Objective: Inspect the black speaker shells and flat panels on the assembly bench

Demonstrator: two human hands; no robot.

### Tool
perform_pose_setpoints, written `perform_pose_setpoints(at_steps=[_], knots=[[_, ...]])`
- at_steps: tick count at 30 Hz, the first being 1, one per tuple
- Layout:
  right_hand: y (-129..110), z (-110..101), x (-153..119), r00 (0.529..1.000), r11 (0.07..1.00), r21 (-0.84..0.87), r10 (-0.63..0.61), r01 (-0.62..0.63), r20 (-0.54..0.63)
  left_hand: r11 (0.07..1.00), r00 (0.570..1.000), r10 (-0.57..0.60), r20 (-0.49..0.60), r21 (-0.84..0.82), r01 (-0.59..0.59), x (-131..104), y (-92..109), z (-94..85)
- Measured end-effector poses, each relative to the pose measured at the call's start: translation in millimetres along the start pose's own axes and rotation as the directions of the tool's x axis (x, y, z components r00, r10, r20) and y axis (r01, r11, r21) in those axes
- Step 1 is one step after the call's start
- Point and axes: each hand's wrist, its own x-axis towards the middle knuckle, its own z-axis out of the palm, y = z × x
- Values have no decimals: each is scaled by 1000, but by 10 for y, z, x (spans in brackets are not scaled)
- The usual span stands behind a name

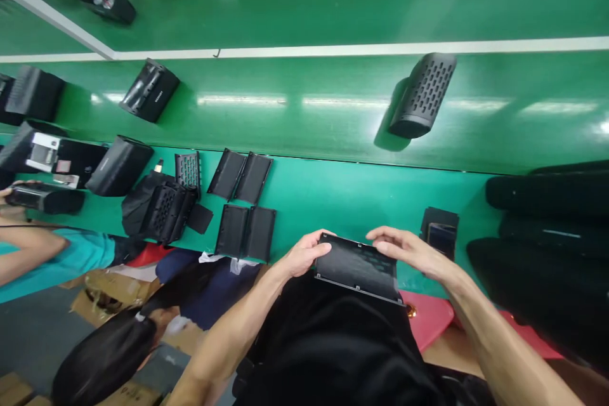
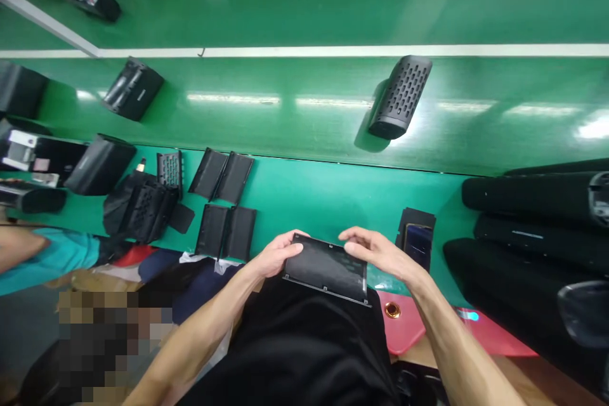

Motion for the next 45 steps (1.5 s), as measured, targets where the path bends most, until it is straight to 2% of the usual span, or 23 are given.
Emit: perform_pose_setpoints(at_steps=[2, 3, 6, 9, 14, 20, 24, 32, 36, 42, 45], knots=[[170, 91, -151, 984, 981, 191, 51, -17, -172, 999, 1000, 7, -26, -38, -8, -41, 12, 23], [250, 152, -213, 972, 960, 279, 97, -34, -213, 998, 999, 2, -39, -59, -4, -55, 18, 37], [413, 353, -321, 957, 870, 491, 184, -53, -222, 994, 997, -10, -71, -109, 2, -77, 31, 83], [444, 485, -339, 950, 820, 572, 193, -19, -245, 994, 995, -15, -95, -113, 4, -89, 45, 120], [376, 474, -369, 949, 812, 584, 165, 24, -268, 997, 996, -8, -87, -76, 1, -129, 66, 124], [235, 437, -513, 964, 892, 453, 115, 7, -240, 996, 997, 66, -48, 61, -64, -229, 81, 78], [190, 437, -603, 955, 920, 391, 108, 10, -277, 983, 996, 88, 21, 159, -90, -336, 137, 87], [198, 418, -625, 948, 913, 408, 107, 26, -300, 954, 993, 96, 70, 277, -112, -394, 217, 150], [191, 390, -617, 950, 917, 399, 107, 20, -294, 963, 994, 92, 55, 250, -103, -372, 212, 167], [257, 393, -533, 949, 867, 499, 156, 1, -274, 1000, 999, 25, -29, 6, -25, -268, 115, 183], [281, 407, -456, 941, 833, 553, 205, -24, -269, 999, 995, -12, -103, -54, 7, -190, 35, 152]])
